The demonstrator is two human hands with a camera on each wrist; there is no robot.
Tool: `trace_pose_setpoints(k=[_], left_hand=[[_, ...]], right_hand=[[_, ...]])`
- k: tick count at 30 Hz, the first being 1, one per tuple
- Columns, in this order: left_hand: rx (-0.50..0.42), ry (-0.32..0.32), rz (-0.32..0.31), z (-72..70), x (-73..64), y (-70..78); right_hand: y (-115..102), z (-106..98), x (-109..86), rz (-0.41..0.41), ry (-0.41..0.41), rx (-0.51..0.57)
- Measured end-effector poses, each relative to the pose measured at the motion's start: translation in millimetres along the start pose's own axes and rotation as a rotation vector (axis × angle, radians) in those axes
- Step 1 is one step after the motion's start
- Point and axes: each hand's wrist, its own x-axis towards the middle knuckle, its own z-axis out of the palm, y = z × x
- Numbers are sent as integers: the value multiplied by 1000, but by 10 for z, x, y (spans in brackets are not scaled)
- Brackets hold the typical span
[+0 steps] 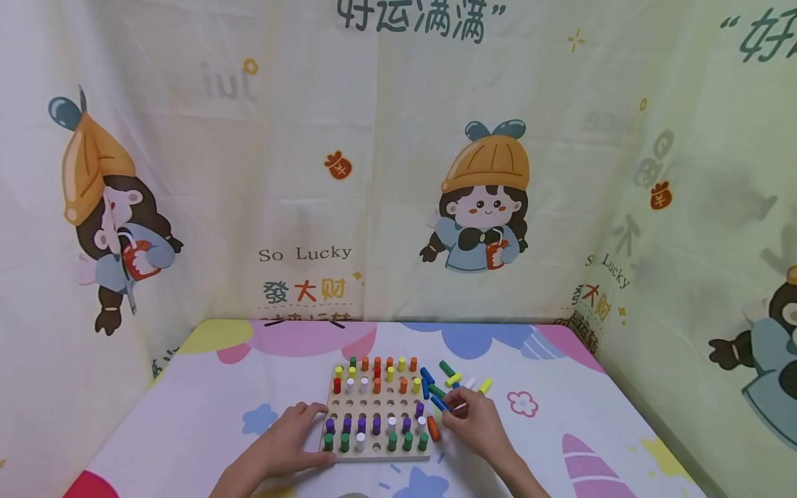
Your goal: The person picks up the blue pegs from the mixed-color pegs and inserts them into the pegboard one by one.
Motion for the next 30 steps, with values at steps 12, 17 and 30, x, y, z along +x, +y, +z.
trace_pose_setpoints(k=[12, 17, 30], left_hand=[[-8, 10, 61, -10, -13, -13], [-4, 9, 71, -38, -17, -6], [16, -29, 17, -62, 58, 50]], right_hand=[[-121, 71, 26, -57, -4, 71], [-219, 105, 51, -74, -12, 92], [-459, 223, 89, -100, -41, 122]])
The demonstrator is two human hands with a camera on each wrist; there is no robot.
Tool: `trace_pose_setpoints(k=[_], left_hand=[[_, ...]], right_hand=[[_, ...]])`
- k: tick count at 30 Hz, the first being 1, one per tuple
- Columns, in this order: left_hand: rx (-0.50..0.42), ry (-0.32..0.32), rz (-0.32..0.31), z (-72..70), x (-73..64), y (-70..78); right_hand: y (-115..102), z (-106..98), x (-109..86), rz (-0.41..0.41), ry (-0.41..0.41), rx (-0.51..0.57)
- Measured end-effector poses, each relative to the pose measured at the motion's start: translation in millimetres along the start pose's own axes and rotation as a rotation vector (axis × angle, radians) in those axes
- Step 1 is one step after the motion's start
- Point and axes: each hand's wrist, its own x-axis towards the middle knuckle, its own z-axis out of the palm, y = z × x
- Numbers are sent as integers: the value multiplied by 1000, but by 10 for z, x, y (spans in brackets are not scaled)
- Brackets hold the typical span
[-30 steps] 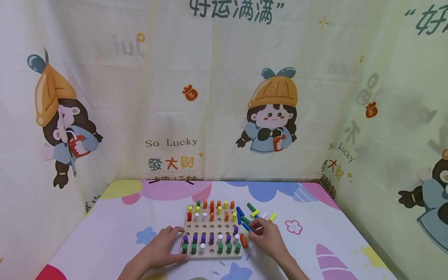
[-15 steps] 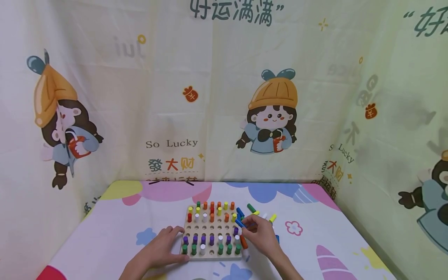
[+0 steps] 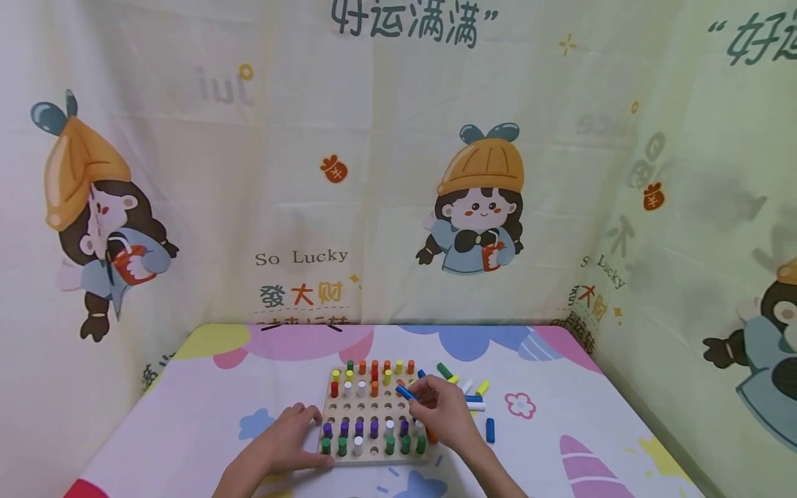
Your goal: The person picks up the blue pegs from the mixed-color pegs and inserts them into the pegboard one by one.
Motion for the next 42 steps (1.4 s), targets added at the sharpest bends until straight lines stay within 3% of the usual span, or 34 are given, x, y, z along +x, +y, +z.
trace_pose_setpoints(k=[8, 15, 42], left_hand=[[-8, 1, -17, -4, 21, -12], [-21, 10, 11, -4, 29, -24], [-9, -1, -11, -14, 37, -24]], right_hand=[[-88, 94, 76, -44, -4, 6], [-102, 157, 115, -38, -24, 22], [-175, 477, 173, -61, -110, 60]])
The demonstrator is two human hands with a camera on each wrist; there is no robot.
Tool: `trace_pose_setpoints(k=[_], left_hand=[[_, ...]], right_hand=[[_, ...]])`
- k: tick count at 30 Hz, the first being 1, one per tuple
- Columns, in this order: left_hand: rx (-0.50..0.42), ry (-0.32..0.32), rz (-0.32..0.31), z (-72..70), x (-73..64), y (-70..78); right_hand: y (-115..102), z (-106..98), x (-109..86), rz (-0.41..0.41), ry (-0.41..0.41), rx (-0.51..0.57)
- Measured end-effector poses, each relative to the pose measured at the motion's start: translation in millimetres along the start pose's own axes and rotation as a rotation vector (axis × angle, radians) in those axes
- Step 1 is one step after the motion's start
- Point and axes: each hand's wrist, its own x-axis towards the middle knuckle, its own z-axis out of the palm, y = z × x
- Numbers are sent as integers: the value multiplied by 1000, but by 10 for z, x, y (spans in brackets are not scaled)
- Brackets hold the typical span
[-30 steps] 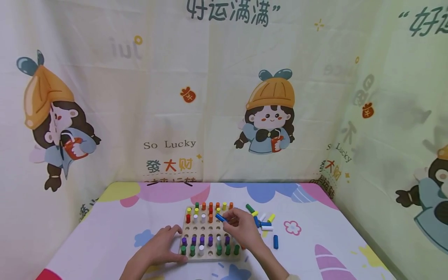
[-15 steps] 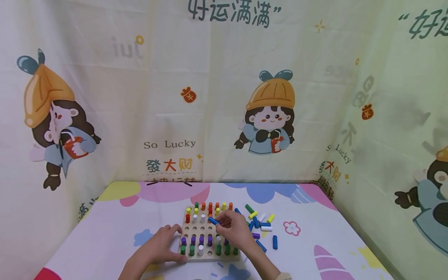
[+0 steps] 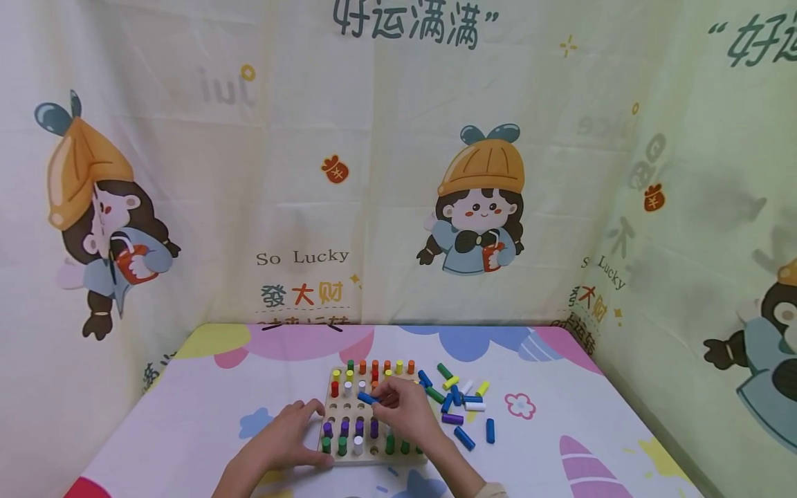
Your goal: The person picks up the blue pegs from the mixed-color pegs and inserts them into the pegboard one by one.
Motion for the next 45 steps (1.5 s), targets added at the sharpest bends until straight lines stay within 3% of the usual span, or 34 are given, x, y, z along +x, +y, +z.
trace_pose_setpoints(k=[21, 33, 38, 45], left_hand=[[-17, 12, 45, -11, -4, -21], [-15, 19, 32, -13, -17, -28], [-15, 24, 62, -8, -24, -38], [-24, 20, 51, -13, -38, -46]], right_hand=[[-50, 136, 61, 20, -14, 10], [-24, 240, 102, 2, -15, 32], [-32, 289, 136, 28, -26, 37], [-81, 341, 183, 39, -41, 10]])
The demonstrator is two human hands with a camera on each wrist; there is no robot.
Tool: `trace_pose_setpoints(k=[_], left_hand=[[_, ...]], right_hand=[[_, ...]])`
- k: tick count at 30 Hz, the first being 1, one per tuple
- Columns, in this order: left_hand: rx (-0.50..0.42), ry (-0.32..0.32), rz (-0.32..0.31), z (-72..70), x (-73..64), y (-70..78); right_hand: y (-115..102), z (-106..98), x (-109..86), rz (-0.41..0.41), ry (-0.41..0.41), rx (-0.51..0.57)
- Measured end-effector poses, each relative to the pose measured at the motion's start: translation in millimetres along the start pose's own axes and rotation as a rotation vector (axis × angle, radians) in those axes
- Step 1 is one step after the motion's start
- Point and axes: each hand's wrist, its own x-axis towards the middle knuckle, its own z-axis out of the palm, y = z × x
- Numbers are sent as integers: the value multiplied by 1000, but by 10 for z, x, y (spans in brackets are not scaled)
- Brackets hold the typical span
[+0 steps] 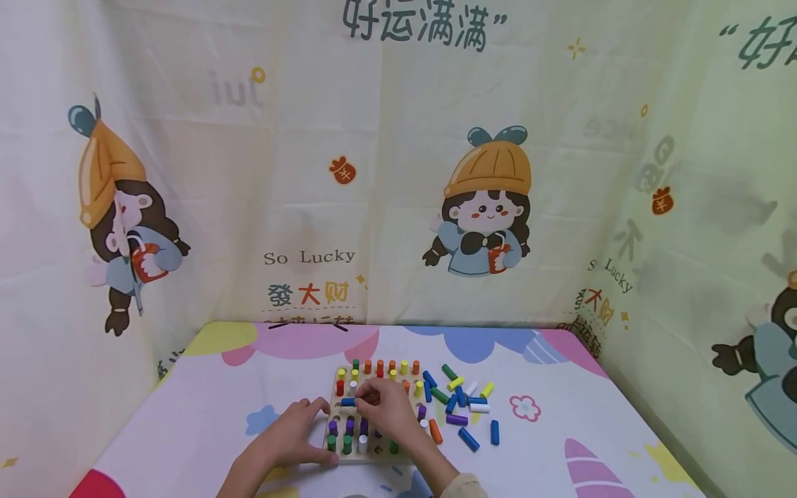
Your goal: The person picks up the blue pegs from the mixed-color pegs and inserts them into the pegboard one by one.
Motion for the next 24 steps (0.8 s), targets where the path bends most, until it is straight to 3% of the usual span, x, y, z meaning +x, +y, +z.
trace_pose_setpoints(k=[24], left_hand=[[12, 1, 3, 7, 2, 1]], right_hand=[[43, 149, 177, -14, -28, -95]])
